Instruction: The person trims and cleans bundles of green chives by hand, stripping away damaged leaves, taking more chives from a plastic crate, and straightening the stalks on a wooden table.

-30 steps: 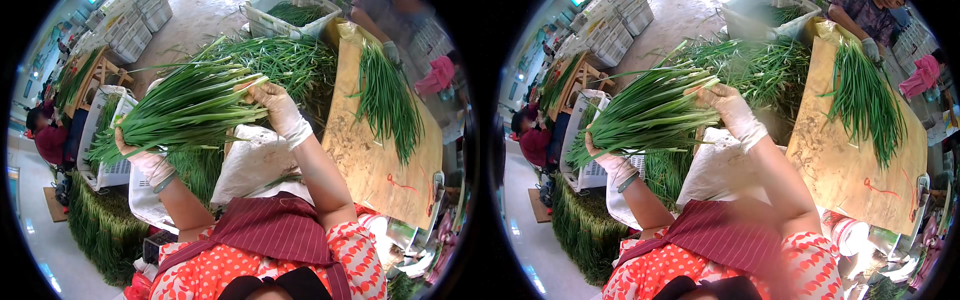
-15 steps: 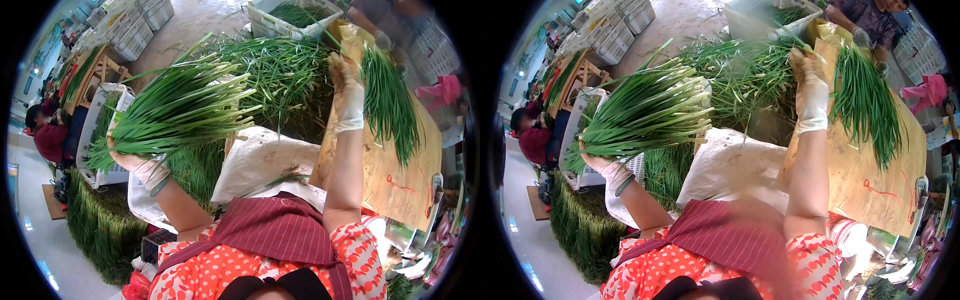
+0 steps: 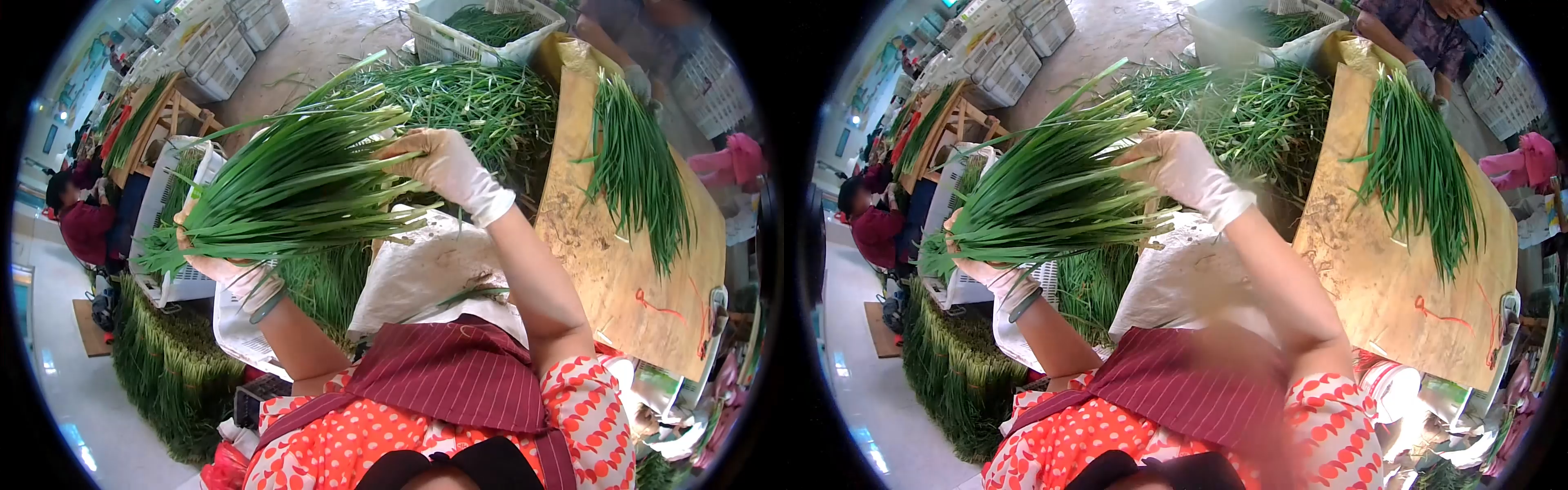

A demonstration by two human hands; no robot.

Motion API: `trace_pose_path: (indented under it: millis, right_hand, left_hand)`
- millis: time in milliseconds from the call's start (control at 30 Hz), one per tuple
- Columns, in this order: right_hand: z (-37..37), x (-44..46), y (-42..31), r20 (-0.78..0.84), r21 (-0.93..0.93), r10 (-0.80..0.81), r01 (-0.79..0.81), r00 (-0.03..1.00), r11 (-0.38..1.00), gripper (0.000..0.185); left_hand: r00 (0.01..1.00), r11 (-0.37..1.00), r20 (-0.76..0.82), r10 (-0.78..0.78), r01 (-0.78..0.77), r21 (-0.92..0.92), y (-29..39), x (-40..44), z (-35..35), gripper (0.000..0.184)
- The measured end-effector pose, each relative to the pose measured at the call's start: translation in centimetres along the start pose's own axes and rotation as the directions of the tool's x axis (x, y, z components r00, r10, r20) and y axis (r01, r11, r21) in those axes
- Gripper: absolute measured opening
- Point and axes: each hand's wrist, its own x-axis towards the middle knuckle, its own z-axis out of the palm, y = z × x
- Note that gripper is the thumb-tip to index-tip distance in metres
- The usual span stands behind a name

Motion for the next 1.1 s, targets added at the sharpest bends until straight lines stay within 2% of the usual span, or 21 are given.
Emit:
trace_pose_path:
  millis: [33, 67, 133, 200, 267, 300, 333, 400, 467, 500, 567, 700, 733, 767, 800, 867, 900, 933, 1000, 1067, 1100]
  right_hand:
    - [0.5, -0.5, -0.3, -0.04, 0.125, -0.014, 0.019, 0.999, 0.992, 0.02]
    - [1.0, -0.6, 0.0, -0.038, 0.124, -0.013, 0.018, 0.999, 0.992, 0.02]
    - [2.0, -0.6, 1.1, -0.19, 0.207, -0.116, 0.156, 0.975, 0.966, 0.017]
    - [2.5, -0.9, 1.2, -0.223, 0.284, -0.042, 0.106, 0.974, 0.953, 0.016]
    - [2.7, -1.2, 0.6, -0.3, 0.513, 0.179, 0.001, 0.937, 0.859, 0.013]
    - [2.7, -1.4, 0.5, -0.393, 0.386, 0.065, 0.1, 0.917, 0.917, 0.008]
    - [2.5, -1.4, 0.4, -0.391, 0.387, 0.066, 0.098, 0.918, 0.917, 0.008]
    - [1.7, -1.4, 0.3, -0.498, 0.404, -0.097, 0.33, 0.862, 0.853, 0.006]
    - [0.8, -1.3, 0.8, -0.51, 0.351, -0.128, 0.342, 0.851, 0.872, 0.007]
    - [0.5, -1.3, 0.8, -0.547, 0.312, -0.171, 0.389, 0.819, 0.867, 0.007]
    - [-0.6, -1.1, 1.1, -0.613, 0.254, -0.239, 0.474, 0.753, 0.843, 0.008]
    - [-5.3, -1.3, 2.9, -0.803, 0.243, -0.109, 0.489, 0.586, 0.838, 0.009]
    - [-7.3, -1.4, 3.7, -0.85, 0.238, -0.05, 0.466, 0.525, 0.852, 0.01]
    - [-8.7, -1.8, 3.9, -0.833, 0.22, 0.022, 0.294, 0.553, 0.93, 0.024]
    - [-8.7, -1.8, 4.7, -0.833, 0.22, 0.022, 0.294, 0.553, 0.93, 0.024]
    - [-7.9, -2.0, 5.3, -0.734, -0.02, -0.048, 0.049, 0.678, 0.999, 0.04]
    - [-7.6, -2.8, 5.4, -0.552, 0.023, -0.008, 0.025, 0.834, 0.999, 0.049]
    - [-6.7, -3.3, 3.7, -0.32, 0.081, 0.021, 0.005, 0.947, 0.997, 0.048]
    - [-4.4, -3.1, 2.4, -0.165, 0.217, 0.082, -0.045, 0.983, 0.975, 0.044]
    - [-2.8, -2.6, 1.8, -0.048, 0.343, -0.018, 0.033, 0.999, 0.939, 0.04]
    - [-2.1, -2.2, 2.1, -0.033, 0.511, -0.016, 0.03, 0.999, 0.859, 0.041]
  left_hand:
    - [0.999, 0.999, 0.026, -0.029, 0.03, -0.035, -0.1, 0.0, 0.0, 0.015]
    - [0.997, 0.996, 0.052, -0.058, 0.062, -0.068, -0.1, -0.1, 0.0, 0.015]
    - [0.998, 0.999, 0.054, -0.041, 0.042, -0.014, 0.0, 0.2, -0.4, 0.014]
    - [0.998, 0.999, 0.057, -0.026, 0.024, 0.041, -0.1, 0.3, -0.7, 0.014]
    - [0.994, 0.956, 0.104, 0.029, -0.058, 0.289, -0.3, 0.3, -0.9, 0.016]
    - [0.994, 0.955, 0.102, 0.029, -0.058, 0.291, -0.4, 0.3, -0.8, 0.016]
    - [0.995, 0.975, 0.105, 0.0, -0.023, 0.221, -0.5, 0.3, -0.7, 0.015]
    - [0.994, 0.989, 0.108, -0.029, 0.012, 0.148, -1.0, 0.1, -0.3, 0.014]
    - [0.999, 0.956, 0.051, 0.016, -0.03, 0.291, -1.8, -0.2, 0.2, 0.013]
    - [0.999, 0.956, 0.049, 0.015, -0.029, 0.291, -2.1, -0.2, 0.1, 0.013]
    - [0.997, 0.995, 0.033, -0.073, 0.07, 0.067, -2.5, 0.0, -0.1, 0.013]
    - [0.996, 0.994, 0.021, -0.081, 0.079, 0.077, -2.3, -0.1, -0.6, 0.012]
    - [0.999, 0.98, -0.024, -0.023, 0.027, 0.197, -2.2, -0.3, -0.6, 0.012]
    - [0.997, 0.948, -0.06, 0.04, -0.019, 0.317, -2.1, -0.4, -0.6, 0.012]
    - [0.997, 0.948, -0.06, 0.04, -0.019, 0.317, -2.0, -0.5, -0.5, 0.012]
    - [0.991, 0.936, -0.057, 0.12, -0.094, 0.338, -2.1, -0.6, -0.3, 0.012]
    - [0.991, 0.937, -0.06, 0.12, -0.093, 0.338, -2.1, -0.6, -0.3, 0.012]
    - [0.996, 0.959, -0.038, 0.083, -0.069, 0.275, -2.1, -0.6, -0.3, 0.012]
    - [0.999, 0.976, -0.012, 0.043, -0.039, 0.213, -2.0, -0.4, -0.5, 0.013]
    - [0.99, 0.941, -0.059, 0.131, -0.105, 0.321, -1.8, -0.1, -1.0, 0.013]
    - [0.99, 0.941, -0.058, 0.127, -0.102, 0.324, -1.9, -0.1, -0.9, 0.013]
